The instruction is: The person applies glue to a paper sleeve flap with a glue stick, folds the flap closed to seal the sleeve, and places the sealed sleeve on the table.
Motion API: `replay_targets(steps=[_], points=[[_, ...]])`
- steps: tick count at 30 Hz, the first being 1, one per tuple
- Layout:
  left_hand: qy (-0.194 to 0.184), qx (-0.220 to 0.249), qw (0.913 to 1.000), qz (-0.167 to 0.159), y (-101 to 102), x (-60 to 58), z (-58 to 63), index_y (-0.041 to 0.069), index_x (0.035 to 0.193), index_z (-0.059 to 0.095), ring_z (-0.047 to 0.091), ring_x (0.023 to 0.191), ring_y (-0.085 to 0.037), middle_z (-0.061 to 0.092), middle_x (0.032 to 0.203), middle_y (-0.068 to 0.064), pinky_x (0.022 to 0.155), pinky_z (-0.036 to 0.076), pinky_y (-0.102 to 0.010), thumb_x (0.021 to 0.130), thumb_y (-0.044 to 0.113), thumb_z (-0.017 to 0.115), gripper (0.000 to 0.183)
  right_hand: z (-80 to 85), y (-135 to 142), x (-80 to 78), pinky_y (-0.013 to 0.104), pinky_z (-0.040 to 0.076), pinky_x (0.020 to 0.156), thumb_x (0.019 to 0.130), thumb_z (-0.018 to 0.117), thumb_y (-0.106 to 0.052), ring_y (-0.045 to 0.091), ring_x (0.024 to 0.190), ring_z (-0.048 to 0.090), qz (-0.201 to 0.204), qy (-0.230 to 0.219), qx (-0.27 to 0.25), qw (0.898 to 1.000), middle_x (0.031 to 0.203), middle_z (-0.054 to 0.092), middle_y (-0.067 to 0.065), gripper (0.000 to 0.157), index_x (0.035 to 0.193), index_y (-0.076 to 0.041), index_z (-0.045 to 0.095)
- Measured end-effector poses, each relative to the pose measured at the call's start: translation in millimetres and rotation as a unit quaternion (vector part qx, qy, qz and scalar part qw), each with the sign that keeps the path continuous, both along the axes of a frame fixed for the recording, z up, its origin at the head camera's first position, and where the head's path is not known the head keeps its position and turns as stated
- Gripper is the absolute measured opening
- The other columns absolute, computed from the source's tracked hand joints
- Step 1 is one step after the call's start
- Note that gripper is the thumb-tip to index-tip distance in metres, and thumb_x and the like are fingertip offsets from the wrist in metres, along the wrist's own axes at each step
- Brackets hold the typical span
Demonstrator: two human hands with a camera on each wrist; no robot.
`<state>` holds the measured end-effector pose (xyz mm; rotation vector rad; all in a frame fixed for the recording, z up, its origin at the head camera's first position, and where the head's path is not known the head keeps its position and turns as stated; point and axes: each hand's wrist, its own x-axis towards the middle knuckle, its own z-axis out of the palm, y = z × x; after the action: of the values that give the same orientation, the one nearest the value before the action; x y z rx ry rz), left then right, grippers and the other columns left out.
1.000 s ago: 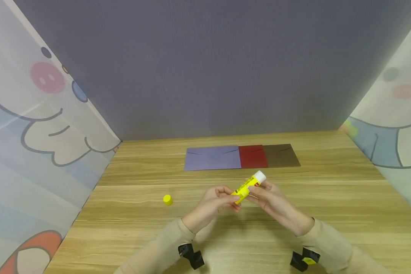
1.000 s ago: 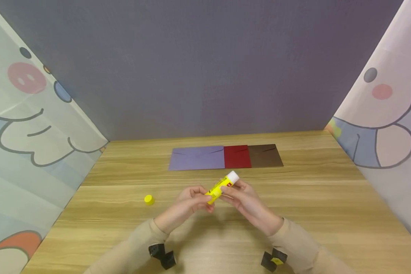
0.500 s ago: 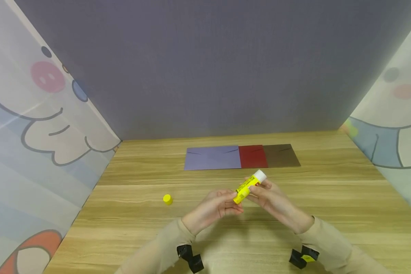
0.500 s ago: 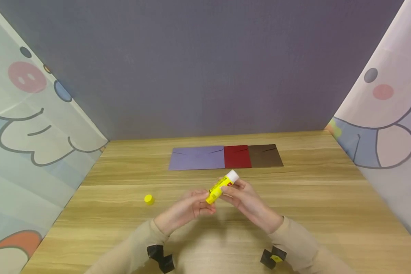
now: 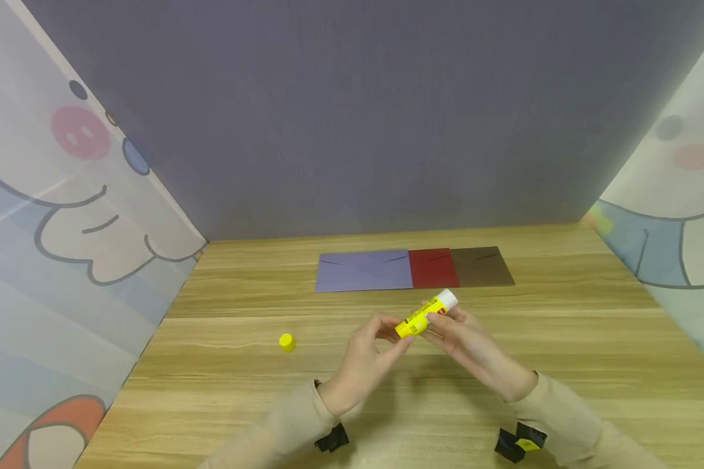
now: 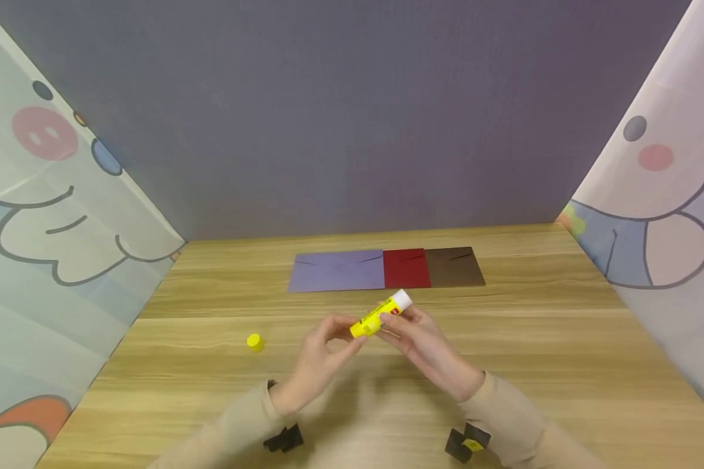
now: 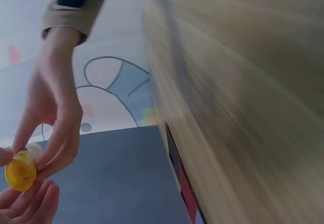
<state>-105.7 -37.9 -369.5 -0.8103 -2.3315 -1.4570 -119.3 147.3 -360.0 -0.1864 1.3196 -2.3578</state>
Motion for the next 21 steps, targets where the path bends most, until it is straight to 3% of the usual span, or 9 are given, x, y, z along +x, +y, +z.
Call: replay_targets(steps=[2, 4, 6, 8, 10, 12, 17, 21], points=[[0.111, -0.046, 0.9927, 0.009, -0.5, -0.6, -1.3, 0.003, 0.096, 0.053, 0.057, 0.076, -0.013, 0.06, 0.087, -0.004, 0.073, 0.047, -0.017, 0.077, 0.011, 0.068, 0.026, 0.2, 0.0, 0.3, 0.03, 0.038, 0.095, 0.09, 0.049, -0.008, 0.016, 0.105, 0.052, -0.001, -0.007, -0.003, 1.0, 0.112, 0.05, 0.007, 0.03, 0.116, -0.003, 0.036], [0.211, -0.086, 0.9734, 0.025, -0.8, -2.6, -3.1, 0.002, 0.095, 0.053, 0.057, 0.075, -0.014, 0.059, 0.085, -0.005, 0.073, 0.047, -0.015, 0.074, 0.012, 0.071, 0.029, -0.1, 0.1, 0.5, 0.03, 0.038, 0.095, 0.09, 0.049, -0.008, 0.016, 0.105, 0.052, -0.003, -0.013, -0.006, 1.0, 0.113, 0.049, 0.008, 0.031, 0.117, -0.004, 0.035], [0.282, -0.115, 0.9517, 0.042, -0.8, -4.8, -4.1, 0.001, 0.093, 0.052, 0.057, 0.073, -0.013, 0.058, 0.082, -0.005, 0.073, 0.047, -0.014, 0.07, 0.012, 0.073, 0.032, -0.8, 0.2, 0.6, 0.029, 0.038, 0.096, 0.09, 0.049, -0.008, 0.016, 0.105, 0.051, -0.002, -0.016, -0.009, 1.0, 0.113, 0.048, 0.008, 0.029, 0.116, -0.005, 0.036], [0.325, -0.134, 0.9348, 0.054, -0.6, -6.6, -4.5, 0.0, 0.09, 0.052, 0.057, 0.07, -0.013, 0.058, 0.079, -0.005, 0.071, 0.047, -0.014, 0.067, 0.011, 0.075, 0.035, -1.2, 0.0, 0.9, 0.029, 0.037, 0.096, 0.09, 0.049, -0.008, 0.016, 0.105, 0.051, -0.003, -0.02, -0.005, 1.0, 0.115, 0.046, 0.01, 0.03, 0.117, -0.006, 0.036], [0.326, -0.142, 0.9328, 0.058, -0.1, -6.9, -4.2, 0.0, 0.088, 0.051, 0.057, 0.068, -0.013, 0.058, 0.077, -0.005, 0.07, 0.047, -0.013, 0.064, 0.01, 0.076, 0.037, -1.8, 0.1, 1.3, 0.029, 0.037, 0.096, 0.09, 0.049, -0.009, 0.016, 0.105, 0.051, -0.003, -0.023, 0.001, 1.0, 0.116, 0.044, 0.011, 0.032, 0.118, -0.006, 0.034], [0.307, -0.142, 0.9393, 0.055, 0.3, -6.6, -3.6, 0.001, 0.087, 0.051, 0.056, 0.066, -0.012, 0.059, 0.076, -0.005, 0.067, 0.047, -0.011, 0.063, 0.008, 0.077, 0.036, -2.6, 0.3, 1.6, 0.03, 0.037, 0.096, 0.09, 0.049, -0.008, 0.016, 0.106, 0.051, -0.003, -0.027, 0.005, 1.0, 0.117, 0.044, 0.011, 0.033, 0.119, -0.005, 0.034], [0.217, -0.108, 0.9696, 0.031, 0.5, -4.4, -3.1, 0.0, 0.084, 0.051, 0.056, 0.062, -0.012, 0.059, 0.073, -0.006, 0.061, 0.045, -0.009, 0.064, 0.004, 0.076, 0.033, -4.3, 0.9, 1.9, 0.029, 0.037, 0.096, 0.09, 0.049, -0.009, 0.015, 0.105, 0.051, -0.003, -0.032, 0.011, 0.999, 0.115, 0.044, 0.011, 0.032, 0.118, -0.004, 0.034], [0.1, -0.049, 0.9937, -0.001, 0.9, -2.5, -2.2, -0.002, 0.083, 0.052, 0.056, 0.058, -0.012, 0.06, 0.07, -0.009, 0.057, 0.046, -0.011, 0.065, 0.0, 0.074, 0.029, -4.3, 0.4, 2.3, 0.03, 0.036, 0.096, 0.09, 0.05, -0.01, 0.015, 0.106, 0.051, -0.003, -0.033, 0.019, 0.999, 0.117, 0.042, 0.012, 0.036, 0.119, -0.002, 0.032]])
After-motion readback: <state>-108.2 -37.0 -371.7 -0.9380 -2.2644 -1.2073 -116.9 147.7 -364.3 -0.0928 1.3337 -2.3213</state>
